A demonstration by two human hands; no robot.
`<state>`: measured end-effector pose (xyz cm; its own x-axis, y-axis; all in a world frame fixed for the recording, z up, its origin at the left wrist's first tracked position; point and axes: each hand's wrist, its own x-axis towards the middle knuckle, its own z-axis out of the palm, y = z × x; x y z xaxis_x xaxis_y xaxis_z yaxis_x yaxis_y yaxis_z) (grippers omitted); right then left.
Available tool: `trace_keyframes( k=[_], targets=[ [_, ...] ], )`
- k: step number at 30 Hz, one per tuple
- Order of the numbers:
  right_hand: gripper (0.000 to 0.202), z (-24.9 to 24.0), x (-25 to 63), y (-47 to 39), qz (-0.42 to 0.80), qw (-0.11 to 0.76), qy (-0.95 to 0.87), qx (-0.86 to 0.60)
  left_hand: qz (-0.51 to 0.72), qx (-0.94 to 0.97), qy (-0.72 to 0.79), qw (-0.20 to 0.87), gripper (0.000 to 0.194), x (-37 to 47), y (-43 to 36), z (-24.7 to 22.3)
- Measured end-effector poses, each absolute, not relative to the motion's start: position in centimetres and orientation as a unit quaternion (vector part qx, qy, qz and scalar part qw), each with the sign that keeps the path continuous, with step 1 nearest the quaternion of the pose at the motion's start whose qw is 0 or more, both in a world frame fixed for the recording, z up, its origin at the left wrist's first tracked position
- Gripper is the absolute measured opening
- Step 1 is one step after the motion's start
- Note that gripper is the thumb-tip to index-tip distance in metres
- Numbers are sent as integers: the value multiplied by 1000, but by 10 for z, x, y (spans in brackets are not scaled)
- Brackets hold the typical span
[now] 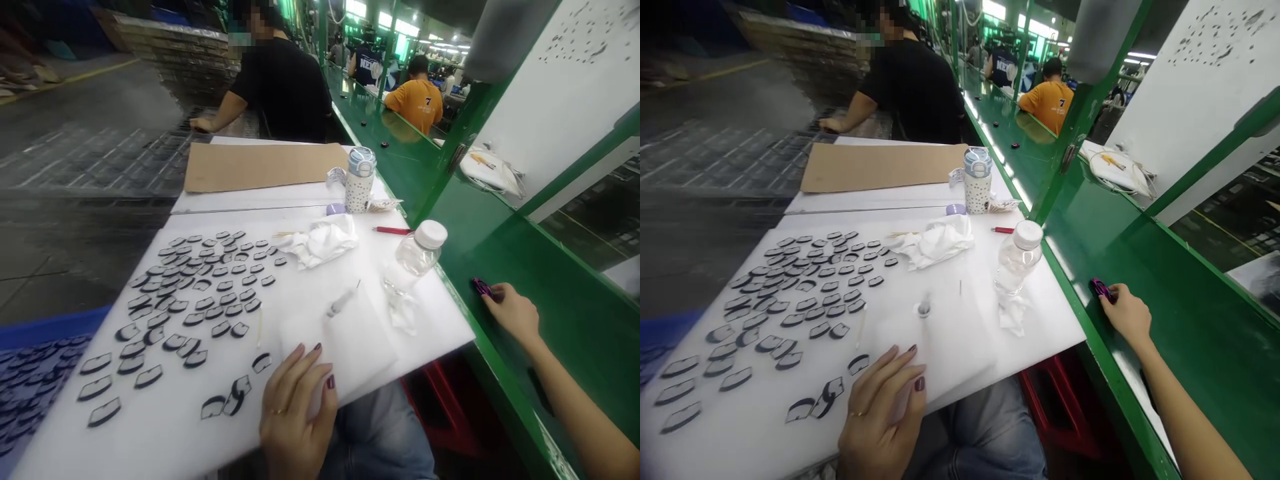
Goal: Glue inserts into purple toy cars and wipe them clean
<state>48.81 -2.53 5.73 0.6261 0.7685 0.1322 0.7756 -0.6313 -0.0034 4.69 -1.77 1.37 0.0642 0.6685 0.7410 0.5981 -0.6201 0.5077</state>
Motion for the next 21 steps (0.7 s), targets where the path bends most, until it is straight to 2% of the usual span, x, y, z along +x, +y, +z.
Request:
trace_keyframes(
  k=[4, 6, 9, 11, 14, 18, 21],
  targets=[
    [41, 77, 421, -42, -44, 166, -520, -837, 522, 729, 441, 41, 18, 48, -20, 14],
    [32, 89, 370, -42, -11, 286, -684, -672, 523, 726, 444, 50, 24, 48, -20, 14],
    [26, 102, 295, -30, 95, 293, -827, -471, 524, 725, 442, 66, 36, 47, -21, 13],
    [27, 103, 261, -18, 125, 269, -868, -398, 527, 724, 437, 78, 36, 46, -22, 13],
    [28, 96, 240, -2, 158, 243, -875, -388, 534, 719, 435, 94, 26, 46, -24, 15],
    [23, 83, 237, 9, 166, 298, -847, -407, 534, 714, 441, 106, 18, 46, -26, 21],
    [29, 78, 235, 11, 145, 334, -839, -405, 529, 720, 433, 121, 8, 44, -26, 25]
  ],
)
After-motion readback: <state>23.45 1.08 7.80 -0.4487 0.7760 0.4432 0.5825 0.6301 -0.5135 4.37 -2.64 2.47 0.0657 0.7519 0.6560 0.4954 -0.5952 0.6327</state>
